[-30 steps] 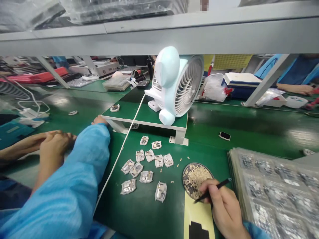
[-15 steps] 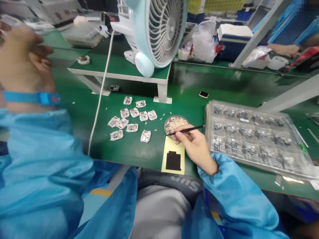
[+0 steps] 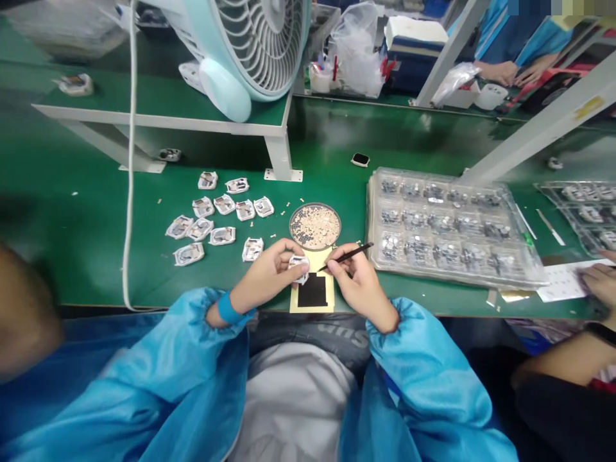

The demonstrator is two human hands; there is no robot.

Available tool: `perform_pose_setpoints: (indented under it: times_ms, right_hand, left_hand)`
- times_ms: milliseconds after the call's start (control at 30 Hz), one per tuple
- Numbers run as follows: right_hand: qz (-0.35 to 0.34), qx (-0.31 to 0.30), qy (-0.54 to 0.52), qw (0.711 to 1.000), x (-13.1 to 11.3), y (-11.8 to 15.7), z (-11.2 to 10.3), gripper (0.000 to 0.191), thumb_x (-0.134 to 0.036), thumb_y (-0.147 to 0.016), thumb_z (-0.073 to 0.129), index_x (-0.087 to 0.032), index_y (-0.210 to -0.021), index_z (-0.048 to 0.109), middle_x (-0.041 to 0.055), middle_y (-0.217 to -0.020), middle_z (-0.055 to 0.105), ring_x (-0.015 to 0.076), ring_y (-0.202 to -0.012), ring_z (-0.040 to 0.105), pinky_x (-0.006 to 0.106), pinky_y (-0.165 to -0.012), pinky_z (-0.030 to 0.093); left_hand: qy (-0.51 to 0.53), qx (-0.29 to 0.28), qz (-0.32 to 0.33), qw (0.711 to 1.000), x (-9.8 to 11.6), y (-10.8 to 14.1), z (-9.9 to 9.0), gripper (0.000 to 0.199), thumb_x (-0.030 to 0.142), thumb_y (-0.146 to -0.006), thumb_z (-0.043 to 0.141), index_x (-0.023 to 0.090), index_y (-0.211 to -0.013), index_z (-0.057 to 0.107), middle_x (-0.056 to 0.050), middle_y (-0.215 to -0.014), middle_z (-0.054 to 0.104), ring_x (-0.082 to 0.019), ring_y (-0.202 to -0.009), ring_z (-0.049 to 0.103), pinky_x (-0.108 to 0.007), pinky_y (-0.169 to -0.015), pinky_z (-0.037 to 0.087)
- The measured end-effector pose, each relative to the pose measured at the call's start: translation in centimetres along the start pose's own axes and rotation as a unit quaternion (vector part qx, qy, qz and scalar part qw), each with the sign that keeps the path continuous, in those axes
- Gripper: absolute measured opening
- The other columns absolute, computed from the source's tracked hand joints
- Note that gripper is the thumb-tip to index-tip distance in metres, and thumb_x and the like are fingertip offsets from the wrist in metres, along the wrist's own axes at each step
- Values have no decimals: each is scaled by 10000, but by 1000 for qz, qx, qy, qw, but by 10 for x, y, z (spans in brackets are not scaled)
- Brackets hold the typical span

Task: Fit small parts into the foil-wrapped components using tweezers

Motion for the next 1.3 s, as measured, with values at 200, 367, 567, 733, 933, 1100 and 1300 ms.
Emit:
perform_pose_setpoints:
  times_ms: [200, 367, 567, 733, 933, 1100, 1300]
  right_hand:
    - [11, -13, -9, 1000, -2, -2, 1, 215, -392, -945, 693, -241, -1009, 554, 30, -974, 669, 161, -860, 685, 330, -824, 607]
    - [-59, 19, -31, 998, -18, 1, 2, 169, -321, -949, 689, -246, -971, 539, 29, -923, 699, 176, -849, 706, 344, -767, 617]
    - [-156, 45, 41, 986, -29, 5, 5, 113, -196, -932, 690, -257, -992, 617, 53, -984, 741, 223, -969, 721, 427, -871, 592]
    - [-162, 45, 68, 983, -28, 5, 6, 107, -189, -932, 679, -263, -991, 631, 56, -993, 750, 232, -965, 726, 442, -869, 597]
    - [-193, 21, 82, 978, -29, 4, 8, 186, -97, -926, 656, -254, -1025, 647, 57, -1021, 742, 223, -981, 721, 428, -875, 592]
    - [-213, 24, 81, 974, -30, 7, 7, 259, -53, -887, 683, -238, -1063, 640, 70, -1010, 728, 231, -963, 710, 425, -849, 578]
    - [-181, 20, 82, 980, -27, 9, 6, 265, -68, -883, 706, -239, -1071, 629, 65, -980, 709, 225, -940, 699, 423, -853, 560]
  left_hand:
    - [-38, 34, 17, 999, -8, 6, -1, 194, 312, -918, 659, 227, -1032, 528, 21, -777, 669, -132, -672, 633, -246, -639, 510]
    - [-90, 32, 28, 995, -7, 4, -3, 166, 310, -929, 643, 234, -1039, 544, 22, -762, 655, -129, -642, 596, -238, -603, 449]
    - [-112, 39, 35, 992, -8, 5, -3, 161, 333, -937, 642, 238, -1035, 557, 11, -787, 673, -136, -643, 606, -252, -605, 454]
    - [-112, 37, 37, 992, -9, 4, -3, 167, 340, -943, 639, 233, -1049, 567, 5, -801, 679, -136, -648, 612, -249, -601, 457]
    - [-110, 36, 36, 993, -9, 4, -2, 176, 331, -947, 640, 219, -1059, 564, -1, -804, 683, -132, -651, 612, -235, -595, 452]
    - [-107, 36, 42, 993, -9, 4, -2, 191, 333, -954, 642, 201, -1072, 569, -6, -806, 682, -128, -662, 620, -227, -605, 457]
    - [-82, 31, 42, 995, -10, 5, -2, 220, 369, -966, 641, 198, -1091, 581, -7, -792, 673, -154, -742, 671, -235, -643, 483]
Point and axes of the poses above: each hand's wrist, its own y-axis away from the middle knuckle, its own z-axis out of the palm, x = y × z, the point moved 5 cm from there along -y, towards the middle knuckle
